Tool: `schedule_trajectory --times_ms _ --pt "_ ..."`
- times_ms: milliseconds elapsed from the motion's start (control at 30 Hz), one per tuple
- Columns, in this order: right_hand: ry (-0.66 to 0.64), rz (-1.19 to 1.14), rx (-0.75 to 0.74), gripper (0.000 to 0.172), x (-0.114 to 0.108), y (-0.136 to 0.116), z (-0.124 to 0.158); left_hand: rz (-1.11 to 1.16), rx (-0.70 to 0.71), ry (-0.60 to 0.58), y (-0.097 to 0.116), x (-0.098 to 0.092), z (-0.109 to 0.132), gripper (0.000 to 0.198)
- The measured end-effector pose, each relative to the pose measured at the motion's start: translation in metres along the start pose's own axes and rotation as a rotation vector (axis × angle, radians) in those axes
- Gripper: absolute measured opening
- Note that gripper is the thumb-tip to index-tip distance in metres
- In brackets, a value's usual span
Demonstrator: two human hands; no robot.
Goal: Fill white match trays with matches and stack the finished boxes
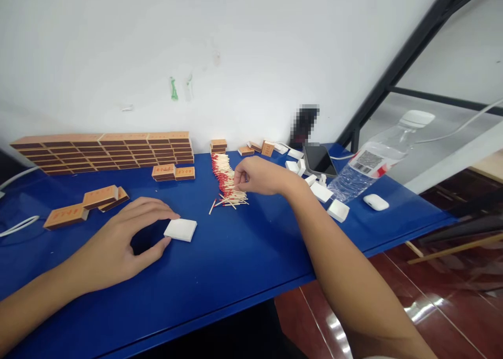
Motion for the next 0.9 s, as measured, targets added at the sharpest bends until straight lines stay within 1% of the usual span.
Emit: schedule_trajectory --times_ms 133,233,367,467,533,633,733,800,900 --pt "0.032 -0.01 0.0 0.012 -0.001 -0.001 0.0 0.013 -0.001 0.009 0.002 -0.001 -0.002 0.028" --pt "0.076 -0.011 -0.013 0.013 -0.001 -0.002 0.0 0.025 0.002 0.029 0.002 0.001 -0.003 0.024" --pt "0.105 -0.038 -0.054 0.016 0.002 -0.005 -0.002 0.026 -0.017 0.066 0.0 0.004 -0.003 0.022" --pt "0.107 -0.137 -0.136 0.019 0.008 -0.015 -0.003 0.025 -0.069 0.109 -0.005 0.007 -0.002 0.03" --pt "0.074 -0.236 -0.2 0.021 0.014 -0.028 -0.003 0.025 -0.103 0.144 -0.007 0.007 -0.002 0.039" --pt "0.036 -0.403 -0.262 0.025 0.027 -0.046 -0.005 0.028 -0.137 0.165 -0.009 0.008 -0.001 0.048" --pt "0.075 -0.531 -0.299 0.028 0.04 -0.056 -0.008 0.029 -0.147 0.174 -0.007 0.007 -0.002 0.055" --pt "0.097 -0.563 -0.317 0.03 0.047 -0.059 -0.009 0.029 -0.159 0.167 -0.006 0.006 -0.003 0.059" --pt "0.071 -0.558 -0.338 0.03 0.054 -0.061 -0.009 0.035 -0.179 0.158 -0.005 0.005 -0.003 0.064"
Point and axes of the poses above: each hand's wrist, its own z-axis away from the middle knuckle, its own x-axis out of the palm, y = z × x, the point moved 2 cm from there along -z, towards the middle knuckle
